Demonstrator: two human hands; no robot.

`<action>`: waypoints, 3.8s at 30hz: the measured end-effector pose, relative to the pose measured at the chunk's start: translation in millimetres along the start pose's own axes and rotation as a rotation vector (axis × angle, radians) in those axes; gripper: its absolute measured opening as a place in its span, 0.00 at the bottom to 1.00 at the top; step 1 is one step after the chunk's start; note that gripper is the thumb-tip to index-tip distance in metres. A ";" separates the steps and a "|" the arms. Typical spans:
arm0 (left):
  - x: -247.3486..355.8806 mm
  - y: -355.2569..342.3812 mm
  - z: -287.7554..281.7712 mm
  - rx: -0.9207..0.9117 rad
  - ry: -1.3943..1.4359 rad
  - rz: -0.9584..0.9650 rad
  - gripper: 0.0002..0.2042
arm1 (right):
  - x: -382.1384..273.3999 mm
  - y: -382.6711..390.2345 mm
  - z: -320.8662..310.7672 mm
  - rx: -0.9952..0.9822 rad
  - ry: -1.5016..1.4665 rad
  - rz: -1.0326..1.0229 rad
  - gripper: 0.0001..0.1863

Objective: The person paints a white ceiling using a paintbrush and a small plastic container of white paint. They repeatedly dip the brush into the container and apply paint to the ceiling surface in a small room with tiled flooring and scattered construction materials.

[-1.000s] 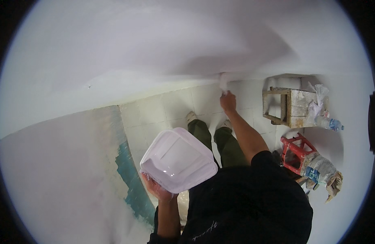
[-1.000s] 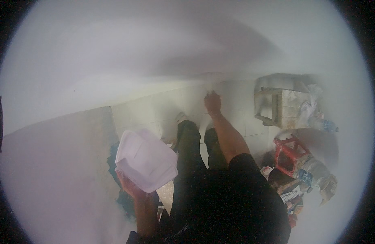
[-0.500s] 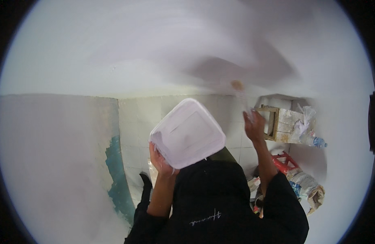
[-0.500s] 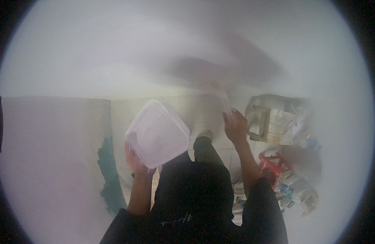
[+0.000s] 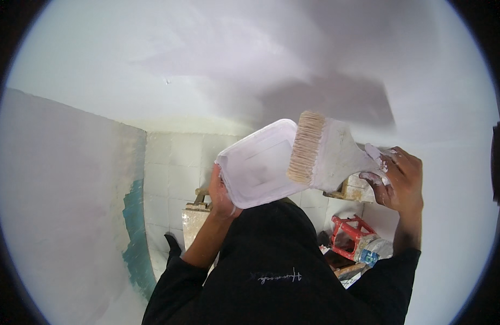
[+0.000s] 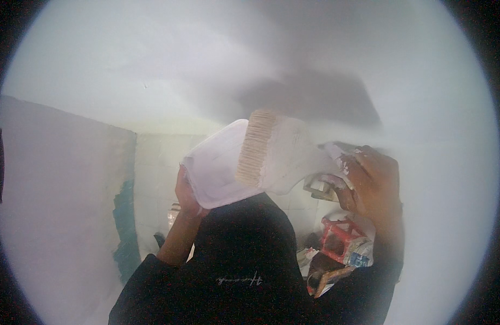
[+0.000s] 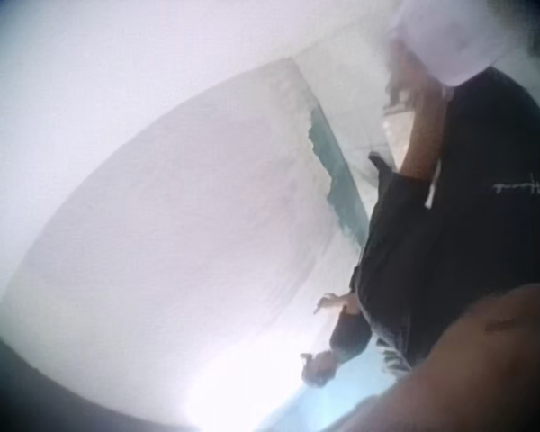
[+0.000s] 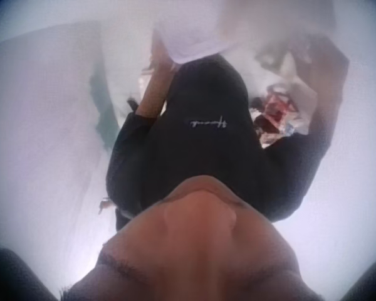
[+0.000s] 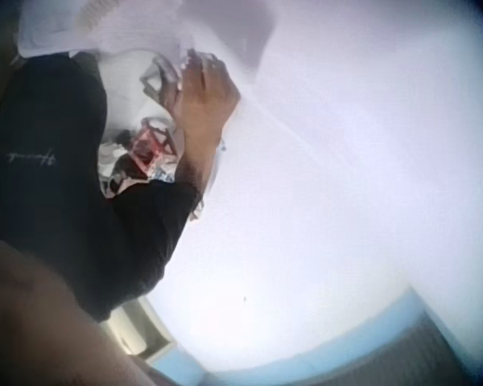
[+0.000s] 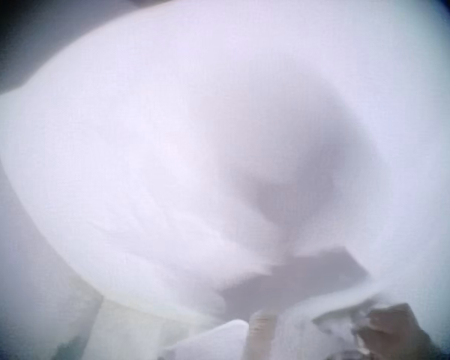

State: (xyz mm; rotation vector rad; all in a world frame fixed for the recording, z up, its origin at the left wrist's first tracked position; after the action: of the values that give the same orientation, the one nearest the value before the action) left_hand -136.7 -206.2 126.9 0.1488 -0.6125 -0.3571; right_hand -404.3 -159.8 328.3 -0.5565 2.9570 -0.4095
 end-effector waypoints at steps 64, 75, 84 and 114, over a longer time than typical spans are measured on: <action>-20.5 3.7 36.2 -0.170 0.030 -0.209 0.28 | -110.3 -112.1 -1.1 -0.664 0.337 -0.605 0.11; -31.8 5.8 37.4 -0.078 0.070 -0.260 0.21 | -119.8 -112.7 11.2 -0.777 0.357 -0.611 0.09; -39.3 7.7 29.8 -0.019 0.014 -0.254 0.28 | -128.7 -108.5 19.1 -0.749 0.382 -0.616 0.09; -18.9 6.8 26.7 -0.092 0.104 -0.259 0.26 | -105.1 -78.5 -41.4 -0.503 0.388 -0.418 0.09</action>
State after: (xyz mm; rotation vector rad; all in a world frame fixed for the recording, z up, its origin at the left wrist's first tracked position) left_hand -164.8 -193.8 140.1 0.1578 -0.4734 -0.6230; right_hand -286.2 -181.2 395.6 -1.2939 3.3072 0.2487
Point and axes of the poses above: each hand's wrist, its own y-axis away from the middle knuckle, its own z-axis out of the palm, x = y × z, the point moved 5 cm from there along -y, towards the middle knuckle, and after that the axes turned 4 degrees about z, right-handed, at the moved point
